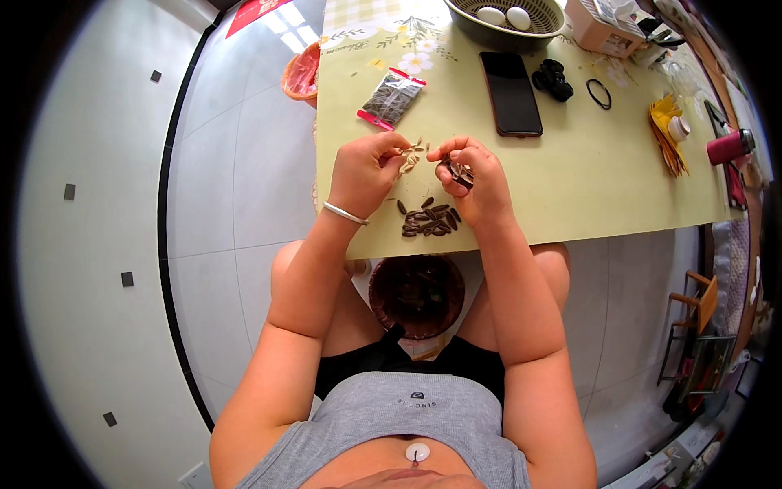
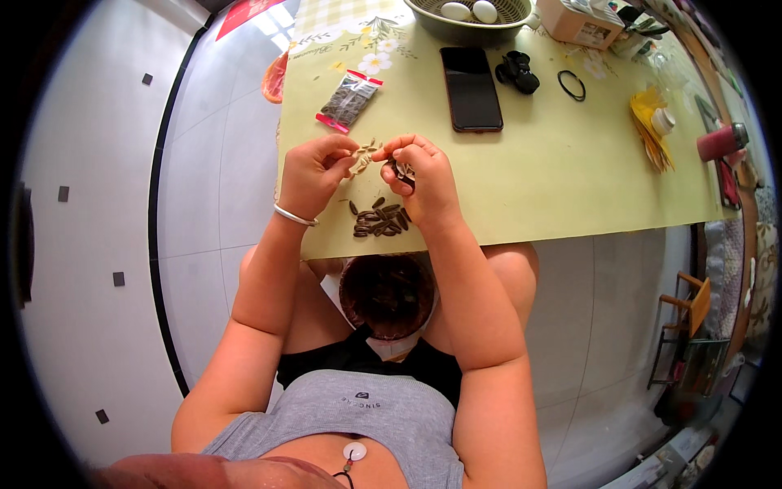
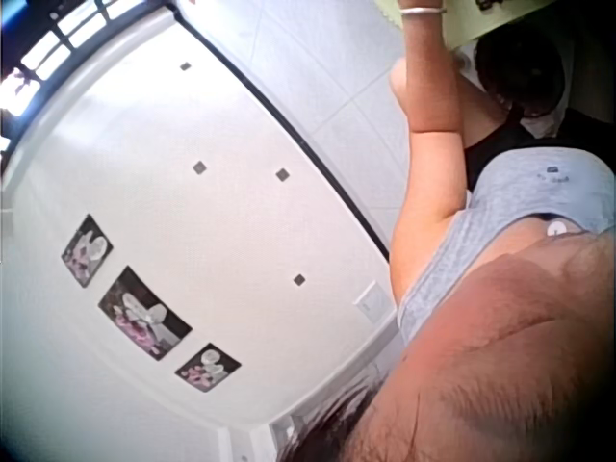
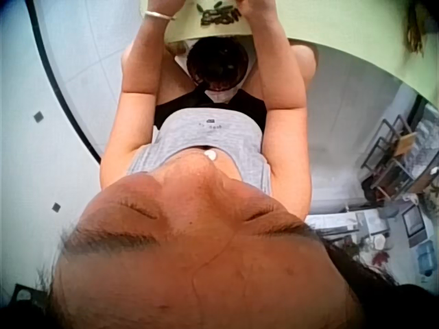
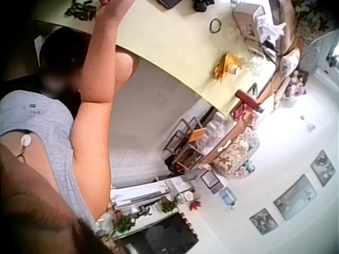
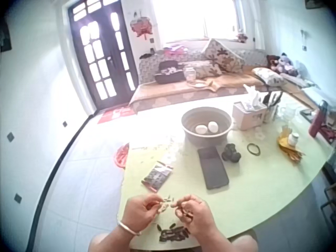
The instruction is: The person sits on the floor and peels the husks off sunflower seeds by hand, separating the kernels from the shells. The peeled seeds are collected in the palm of the left hand while the empty shells are discarded into a bowl placed between the legs.
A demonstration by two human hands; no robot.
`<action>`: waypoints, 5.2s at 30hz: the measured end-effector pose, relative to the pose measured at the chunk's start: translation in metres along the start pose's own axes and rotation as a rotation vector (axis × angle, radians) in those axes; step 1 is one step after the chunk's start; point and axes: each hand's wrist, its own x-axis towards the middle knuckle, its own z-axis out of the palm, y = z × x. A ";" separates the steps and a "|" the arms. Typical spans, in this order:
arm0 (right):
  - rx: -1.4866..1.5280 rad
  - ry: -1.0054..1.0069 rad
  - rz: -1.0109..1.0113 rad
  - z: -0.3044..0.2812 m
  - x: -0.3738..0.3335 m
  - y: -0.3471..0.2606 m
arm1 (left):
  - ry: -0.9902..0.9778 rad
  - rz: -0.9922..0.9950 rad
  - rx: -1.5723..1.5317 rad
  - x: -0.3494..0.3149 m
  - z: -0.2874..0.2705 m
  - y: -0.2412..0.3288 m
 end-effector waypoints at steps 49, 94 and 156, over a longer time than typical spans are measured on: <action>-0.586 0.044 -0.270 -0.003 -0.002 0.021 | 0.226 0.489 0.333 -0.015 0.028 0.024; -0.355 0.003 -0.110 -0.002 -0.002 0.012 | 0.037 0.026 -0.306 -0.012 0.023 0.018; -0.384 0.020 -0.185 -0.001 -0.003 0.019 | 0.188 0.536 0.431 -0.012 0.022 0.019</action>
